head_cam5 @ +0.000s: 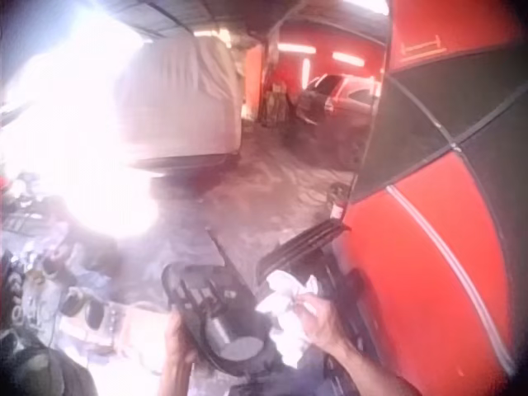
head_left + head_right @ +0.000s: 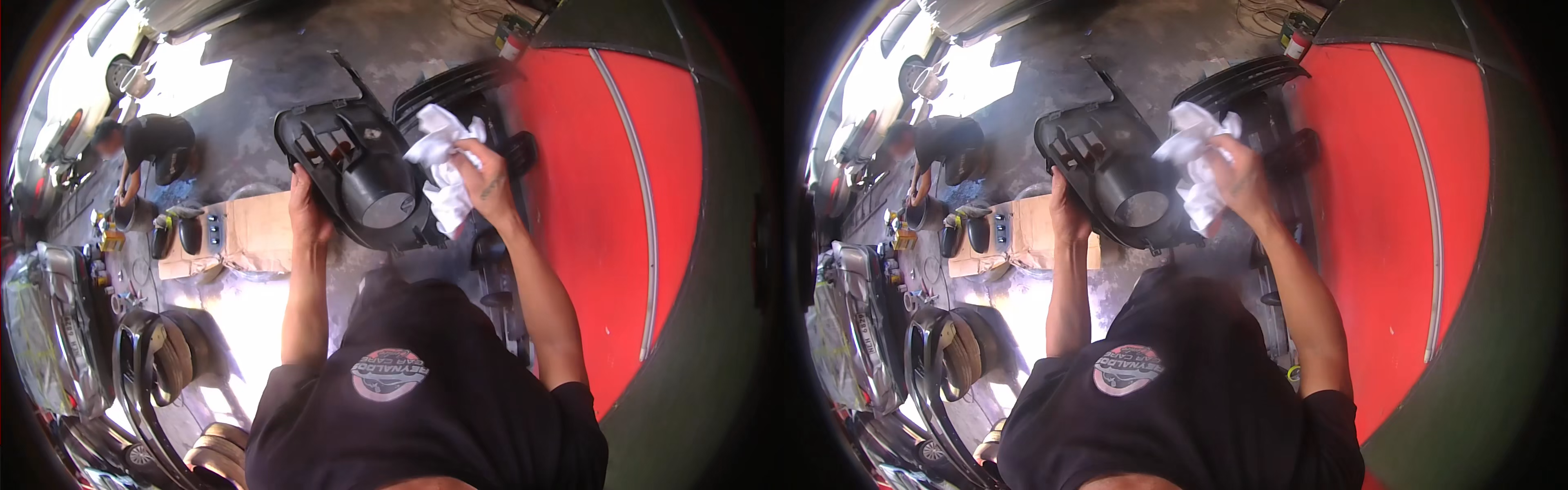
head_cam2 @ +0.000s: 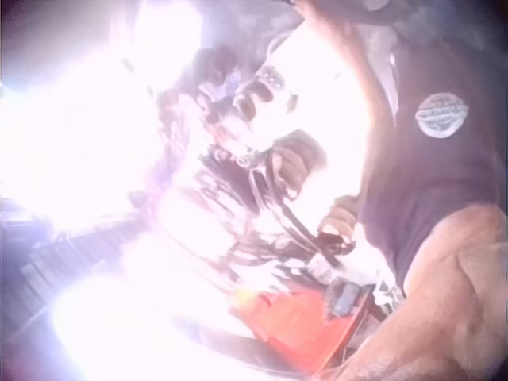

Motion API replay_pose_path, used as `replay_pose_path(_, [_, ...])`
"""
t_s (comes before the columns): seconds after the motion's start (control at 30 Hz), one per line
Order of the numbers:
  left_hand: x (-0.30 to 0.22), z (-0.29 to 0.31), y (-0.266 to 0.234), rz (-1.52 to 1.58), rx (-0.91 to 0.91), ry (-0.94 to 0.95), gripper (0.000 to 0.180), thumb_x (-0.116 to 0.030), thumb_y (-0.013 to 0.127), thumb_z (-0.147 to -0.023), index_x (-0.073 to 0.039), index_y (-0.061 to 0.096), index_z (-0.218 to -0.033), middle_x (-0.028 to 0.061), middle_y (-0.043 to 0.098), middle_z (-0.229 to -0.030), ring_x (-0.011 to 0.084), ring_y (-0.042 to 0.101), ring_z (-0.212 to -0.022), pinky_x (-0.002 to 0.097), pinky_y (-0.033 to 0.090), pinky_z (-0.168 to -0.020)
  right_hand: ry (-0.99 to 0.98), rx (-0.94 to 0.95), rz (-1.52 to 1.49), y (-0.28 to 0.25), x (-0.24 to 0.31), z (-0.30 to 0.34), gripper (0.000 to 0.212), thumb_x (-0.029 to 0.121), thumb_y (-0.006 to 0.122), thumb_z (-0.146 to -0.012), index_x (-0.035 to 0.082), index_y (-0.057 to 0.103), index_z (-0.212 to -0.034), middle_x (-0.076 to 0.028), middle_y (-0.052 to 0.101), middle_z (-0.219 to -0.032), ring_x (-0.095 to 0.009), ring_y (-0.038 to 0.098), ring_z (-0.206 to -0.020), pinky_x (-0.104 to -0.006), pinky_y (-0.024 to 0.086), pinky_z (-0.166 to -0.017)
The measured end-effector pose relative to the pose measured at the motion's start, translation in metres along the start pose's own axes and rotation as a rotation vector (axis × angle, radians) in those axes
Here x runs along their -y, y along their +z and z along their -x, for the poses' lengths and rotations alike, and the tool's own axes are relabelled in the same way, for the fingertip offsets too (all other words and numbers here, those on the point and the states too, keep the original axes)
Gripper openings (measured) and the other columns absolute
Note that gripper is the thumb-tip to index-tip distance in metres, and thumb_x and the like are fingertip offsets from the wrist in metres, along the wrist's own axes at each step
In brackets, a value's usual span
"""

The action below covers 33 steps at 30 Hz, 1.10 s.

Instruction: The person wipes a black plastic car grille with a white cloth, then sits on the floor to sand a smaller black plastic trim piece using a sanding block over a metal bucket.

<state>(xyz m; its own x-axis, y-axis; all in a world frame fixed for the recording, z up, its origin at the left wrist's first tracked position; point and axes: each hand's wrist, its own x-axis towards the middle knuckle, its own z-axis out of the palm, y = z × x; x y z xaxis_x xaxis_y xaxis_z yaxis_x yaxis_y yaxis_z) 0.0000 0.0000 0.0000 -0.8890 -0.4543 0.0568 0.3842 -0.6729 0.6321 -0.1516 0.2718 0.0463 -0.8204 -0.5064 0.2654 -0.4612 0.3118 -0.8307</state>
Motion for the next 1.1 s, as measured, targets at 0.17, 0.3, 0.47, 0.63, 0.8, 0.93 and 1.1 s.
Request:
replay_pose_path(0.17, [-0.044,0.005,-0.012,-0.069,0.104,-0.108,0.055,-0.045,0.048,-0.111,-0.008,0.049,-0.151,0.0247,0.055,-0.15,0.036,0.051,-0.142,0.0517,0.038,-0.121,-0.024,-0.223,-0.184,0.014,0.055,-0.016,0.028,0.012,0.067,-0.099,-0.005,0.072,-0.121,-0.019,0.076,-0.107,-0.021,0.072,-0.093,-0.0347,0.055,-0.083])
replay_pose_path(0.3, [-0.003,0.001,0.01,-0.057,0.258,-0.102,0.051,-0.043,0.05,-0.111,-0.006,0.052,-0.146,0.0287,0.056,-0.147,0.0401,0.054,-0.137,0.0524,0.04,-0.119,-0.381,-0.032,0.298,0.029,0.077,-0.039,0.031,0.004,0.07,-0.092,0.005,0.076,-0.122,-0.024,0.069,-0.116,-0.038,0.072,-0.104,-0.0446,0.057,-0.085])
replay_pose_path(0.47, [0.009,0.01,0.017,-0.013,0.236,-0.084,0.049,-0.041,0.048,-0.112,-0.005,0.053,-0.145,0.0211,0.06,-0.145,0.0337,0.059,-0.132,0.0484,0.047,-0.113,-0.568,0.101,0.352,-0.002,0.064,-0.029,0.037,0.001,0.063,-0.093,0.008,0.074,-0.128,-0.027,0.067,-0.123,-0.037,0.07,-0.114,-0.041,0.058,-0.091])
replay_pose_path(0.63, [0.011,-0.017,-0.01,0.12,0.06,-0.088,0.055,-0.043,0.041,-0.114,-0.001,0.05,-0.148,0.019,0.063,-0.143,0.031,0.059,-0.132,0.0438,0.043,-0.116,-0.049,-0.032,-0.467,-0.047,0.063,-0.032,0.043,0.003,0.056,-0.098,0.0,0.064,-0.141,-0.009,0.075,-0.121,-0.01,0.068,-0.107,-0.026,0.055,-0.093])
replay_pose_path(0.8, [0.019,-0.017,0.003,0.101,0.01,-0.105,0.051,-0.04,0.042,-0.114,-0.002,0.051,-0.146,0.0195,0.062,-0.144,0.0325,0.06,-0.132,0.0457,0.045,-0.115,-0.324,0.148,0.281,0.003,0.049,0.008,0.035,0.001,0.064,-0.093,0.0,0.069,-0.128,-0.028,0.068,-0.125,-0.04,0.071,-0.107,-0.0406,0.058,-0.089])
replay_pose_path(0.93, [0.02,-0.022,0.004,0.064,0.015,-0.061,0.052,-0.039,0.042,-0.114,-0.002,0.05,-0.149,0.0194,0.059,-0.147,0.0338,0.058,-0.134,0.0469,0.045,-0.115,-0.26,0.198,0.372,-0.006,0.046,0.037,0.029,-0.003,0.064,-0.09,0.001,0.072,-0.117,-0.029,0.064,-0.125,-0.048,0.068,-0.1,-0.0479,0.059,-0.081])
replay_pose_path(1.1, [0.028,-0.046,-0.02,0.119,-0.076,-0.064,0.049,-0.038,0.044,-0.114,-0.003,0.053,-0.145,0.0158,0.064,-0.141,0.0312,0.062,-0.127,0.0454,0.049,-0.111,0.136,0.526,-0.051,-0.069,0.015,0.037,0.043,0.008,0.061,-0.091,0.004,0.069,-0.133,-0.015,0.075,-0.116,-0.019,0.075,-0.094,-0.0324,0.059,-0.087])
